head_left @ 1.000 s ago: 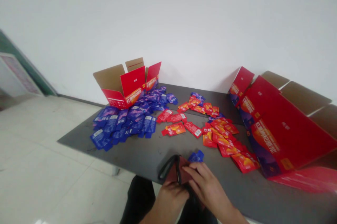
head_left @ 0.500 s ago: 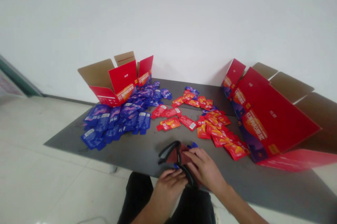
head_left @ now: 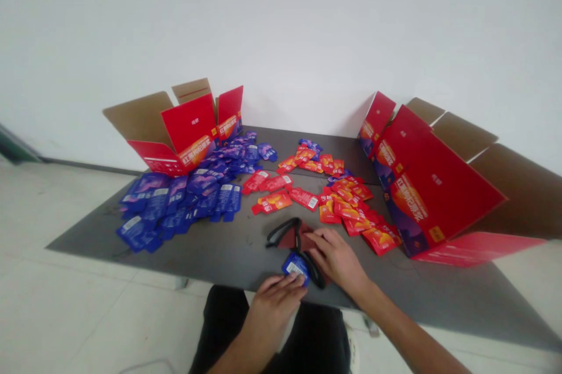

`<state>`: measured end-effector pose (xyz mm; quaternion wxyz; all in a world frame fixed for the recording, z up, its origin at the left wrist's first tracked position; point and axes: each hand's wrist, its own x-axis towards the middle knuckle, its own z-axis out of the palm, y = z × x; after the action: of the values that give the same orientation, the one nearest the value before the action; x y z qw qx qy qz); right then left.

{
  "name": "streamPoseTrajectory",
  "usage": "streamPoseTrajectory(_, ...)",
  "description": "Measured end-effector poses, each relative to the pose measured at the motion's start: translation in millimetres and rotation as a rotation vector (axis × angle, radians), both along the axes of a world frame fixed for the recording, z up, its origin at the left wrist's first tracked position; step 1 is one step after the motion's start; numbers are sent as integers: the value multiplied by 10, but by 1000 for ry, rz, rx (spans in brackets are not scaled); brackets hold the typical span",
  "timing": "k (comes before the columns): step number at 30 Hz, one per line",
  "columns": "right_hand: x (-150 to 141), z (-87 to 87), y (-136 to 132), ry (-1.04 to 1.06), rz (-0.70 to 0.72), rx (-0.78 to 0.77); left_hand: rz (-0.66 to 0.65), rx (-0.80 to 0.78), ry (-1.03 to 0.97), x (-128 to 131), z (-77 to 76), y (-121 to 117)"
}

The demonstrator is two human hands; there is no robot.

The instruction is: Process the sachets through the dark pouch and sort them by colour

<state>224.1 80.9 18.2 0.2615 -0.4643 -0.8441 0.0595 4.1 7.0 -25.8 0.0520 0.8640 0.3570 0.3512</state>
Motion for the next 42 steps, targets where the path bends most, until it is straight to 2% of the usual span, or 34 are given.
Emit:
streamPoseTrajectory(2, 100, 59, 144, -36, -74, 41, -9, 16, 22, -12, 16, 9)
streamPoseTrajectory(4, 77, 133, 107, -38, -77, 62, -3, 20, 28, -14, 14, 4)
streamPoseTrajectory(6, -60, 162, -80, -13, -2, 36, 16, 5, 18, -9, 1, -12)
streamPoseTrajectory(9, -238, 85, -296, 17, 135, -44, 41, -48, 22, -8, -8, -32)
streamPoseTrajectory(11, -204, 13, -216, 38, 97, -34, 26, -47, 36, -19, 5, -29)
streamPoseTrajectory(13, -69, -6, -5, 22, -8, 4, 0, -27, 52, -31, 28, -14)
streamPoseTrajectory(16, 69, 86, 183, -15, -106, 44, -14, 9, 39, -33, 53, 7)
streamPoseTrajectory(19, -74, 165, -29, 8, -42, 40, 8, 2, 6, -10, 57, -2)
streamPoseTrajectory(21, -218, 140, -230, 7, 89, -20, 28, -44, 3, 4, 58, -19)
streamPoseTrajectory(23, -259, 77, -286, 9, 124, -34, 36, -62, 10, 9, 64, -31)
streamPoseTrajectory(26, -70, 30, -36, -8, -18, 10, 16, -22, 25, 0, 80, -23)
streamPoseTrajectory(28, 97, 73, 162, -18, -87, 30, 10, 0, 27, -7, 83, -7)
streamPoseTrajectory(30, 151, 143, 203, -14, -112, 47, 5, 16, 20, -8, 73, 4)
streamPoseTrajectory(33, -27, 170, -58, 14, -34, 38, 11, -7, 2, 0, 40, -3)
streamPoseTrajectory(36, -217, 62, -290, 29, 120, -24, 39, -71, -19, 0, 27, -24)
streamPoseTrajectory(39, -118, -40, -114, 37, 48, -13, 2, -64, 11, -20, 66, -17)
streamPoseTrajectory(42, 120, 5, 215, -23, -89, 26, -33, -33, 40, -41, 112, 10)
